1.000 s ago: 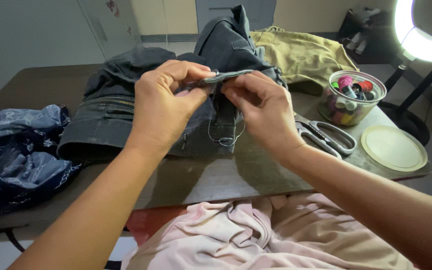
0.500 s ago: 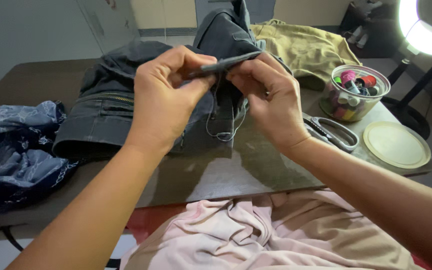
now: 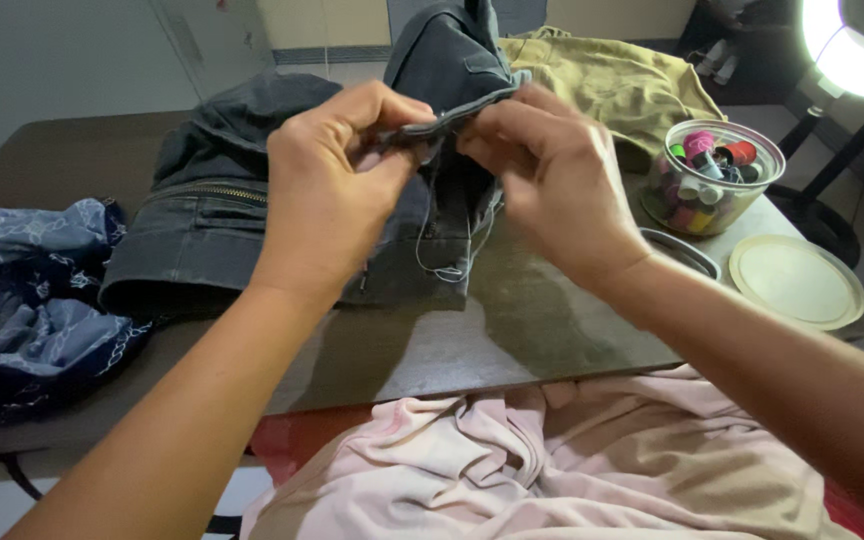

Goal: The person sews a button onto the waistband of a pair of dark pants using a needle and thread. They push the needle through the fabric and button, pull the thread taut repeatedly, and reposition the pants on the table while stitching.

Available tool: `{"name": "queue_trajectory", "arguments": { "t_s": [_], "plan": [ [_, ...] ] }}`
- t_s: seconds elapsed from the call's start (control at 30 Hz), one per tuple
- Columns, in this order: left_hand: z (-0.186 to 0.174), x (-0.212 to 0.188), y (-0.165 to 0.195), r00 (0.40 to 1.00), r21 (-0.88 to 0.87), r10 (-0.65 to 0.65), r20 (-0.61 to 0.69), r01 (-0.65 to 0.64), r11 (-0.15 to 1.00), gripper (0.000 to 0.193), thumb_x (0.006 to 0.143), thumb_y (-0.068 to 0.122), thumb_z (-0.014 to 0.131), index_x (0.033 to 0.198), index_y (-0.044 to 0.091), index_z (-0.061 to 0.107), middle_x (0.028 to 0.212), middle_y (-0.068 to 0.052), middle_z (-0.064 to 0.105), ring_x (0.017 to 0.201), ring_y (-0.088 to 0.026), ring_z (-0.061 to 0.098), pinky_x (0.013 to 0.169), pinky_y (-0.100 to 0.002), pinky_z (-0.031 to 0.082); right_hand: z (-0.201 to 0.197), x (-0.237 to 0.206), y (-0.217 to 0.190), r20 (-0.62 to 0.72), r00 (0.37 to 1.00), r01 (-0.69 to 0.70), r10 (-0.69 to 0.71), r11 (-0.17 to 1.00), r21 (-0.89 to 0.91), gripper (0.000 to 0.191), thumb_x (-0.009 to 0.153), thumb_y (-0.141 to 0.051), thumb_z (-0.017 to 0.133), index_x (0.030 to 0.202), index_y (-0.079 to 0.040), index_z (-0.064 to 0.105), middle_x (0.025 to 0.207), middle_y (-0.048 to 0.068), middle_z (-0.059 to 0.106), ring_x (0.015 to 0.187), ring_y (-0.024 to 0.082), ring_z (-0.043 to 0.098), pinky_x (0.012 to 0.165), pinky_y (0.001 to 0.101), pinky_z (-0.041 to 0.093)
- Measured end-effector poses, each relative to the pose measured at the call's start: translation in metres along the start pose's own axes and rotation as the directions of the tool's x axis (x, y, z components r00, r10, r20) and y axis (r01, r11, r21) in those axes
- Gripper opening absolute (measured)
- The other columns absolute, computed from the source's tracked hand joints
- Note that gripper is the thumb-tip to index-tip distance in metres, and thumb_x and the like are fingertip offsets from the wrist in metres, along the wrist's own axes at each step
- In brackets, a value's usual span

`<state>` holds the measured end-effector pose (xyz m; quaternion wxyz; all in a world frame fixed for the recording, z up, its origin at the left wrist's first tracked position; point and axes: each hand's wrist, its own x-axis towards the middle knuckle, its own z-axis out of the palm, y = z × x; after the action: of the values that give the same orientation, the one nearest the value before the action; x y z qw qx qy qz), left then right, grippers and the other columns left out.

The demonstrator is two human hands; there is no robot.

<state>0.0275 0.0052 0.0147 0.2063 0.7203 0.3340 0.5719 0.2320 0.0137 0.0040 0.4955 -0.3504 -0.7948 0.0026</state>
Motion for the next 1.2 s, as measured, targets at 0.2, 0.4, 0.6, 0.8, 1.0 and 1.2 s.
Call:
{"name": "queue_trajectory", "arguments": {
  "t_s": [0.2, 0.4, 0.6, 0.8, 1.0, 1.2],
  "plan": [
    [0.0, 0.002, 0.001, 0.993, -0.231, -0.118, -0.002, 0.114, 0.966, 0.024, 0.088, -0.008, 0.067, 0.11, 0.0, 0.073, 0.095, 0.002, 0.075, 0.088, -0.003, 0.071, 0.083, -0.018, 0.058, -0.006, 0.003, -0.001, -0.003, 0.975, 0.221, -0.222, 0.97, -0.105, 0.017, 0.098, 0.006, 0.071, 0.111, -0.004, 0.07, 0.102, 0.011, 0.059, 0.092, 0.029, 0.065, 0.079, 0.038, 0.051],
    [0.002, 0.003, 0.003, 0.998, -0.138, -0.06, -0.036, 0.055, 0.989, 0.02, 0.093, -0.005, 0.068, 0.11, 0.001, 0.075, 0.09, 0.002, 0.073, 0.082, -0.003, 0.069, 0.078, -0.019, 0.057, 0.003, 0.008, -0.007, 0.063, 0.987, -0.147, 0.149, 0.989, -0.029, 0.007, 0.096, -0.006, 0.076, 0.103, -0.007, 0.076, 0.082, 0.004, 0.059, 0.068, 0.017, 0.055, 0.061, 0.0321, 0.044],
    [0.016, 0.002, 0.004, 0.987, 0.033, 0.012, -0.163, -0.007, 0.999, 0.011, 0.092, -0.002, 0.072, 0.101, 0.003, 0.075, 0.088, 0.002, 0.074, 0.082, -0.003, 0.07, 0.076, -0.019, 0.057, 0.009, 0.013, -0.004, 0.274, 0.806, -0.572, 0.524, 0.571, 0.589, 0.01, 0.095, -0.009, 0.07, 0.098, -0.001, 0.075, 0.074, -0.003, 0.065, 0.062, 0.006, 0.053, 0.058, 0.0224, 0.043],
    [0.028, -0.002, 0.005, 0.951, 0.087, 0.171, -0.259, -0.153, 0.984, 0.013, 0.084, -0.004, 0.074, 0.096, 0.001, 0.072, 0.099, -0.005, 0.073, 0.089, -0.009, 0.07, 0.08, -0.022, 0.056, 0.02, 0.005, -0.006, 0.195, 0.802, -0.527, 0.565, 0.515, 0.676, 0.012, 0.098, -0.012, 0.069, 0.103, -0.001, 0.074, 0.074, -0.002, 0.064, 0.062, 0.006, 0.051, 0.057, 0.023, 0.041],
    [0.023, 0.003, 0.004, 0.982, -0.068, 0.022, -0.185, -0.035, 0.997, 0.01, 0.092, -0.001, 0.076, 0.102, 0.001, 0.073, 0.091, 0.003, 0.074, 0.086, -0.004, 0.068, 0.08, -0.02, 0.056, 0.01, 0.005, 0.002, 0.048, 0.962, -0.262, 0.27, 0.856, 0.446, 0.012, 0.102, -0.005, 0.067, 0.112, -0.001, 0.072, 0.096, -0.004, 0.07, 0.088, 0.003, 0.061, 0.08, 0.0199, 0.051],
    [0.026, 0.003, 0.006, 0.979, -0.08, -0.012, -0.204, -0.004, 0.997, 0.008, 0.093, 0.0, 0.077, 0.1, 0.001, 0.075, 0.088, 0.002, 0.071, 0.078, -0.003, 0.059, 0.072, -0.019, 0.051, 0.006, -0.001, -0.004, -0.047, 0.975, -0.188, 0.219, 0.913, 0.363, 0.008, 0.105, -0.002, 0.067, 0.111, -0.001, 0.072, 0.1, 0.0, 0.06, 0.09, 0.006, 0.058, 0.083, 0.0213, 0.049]
  ]
}}
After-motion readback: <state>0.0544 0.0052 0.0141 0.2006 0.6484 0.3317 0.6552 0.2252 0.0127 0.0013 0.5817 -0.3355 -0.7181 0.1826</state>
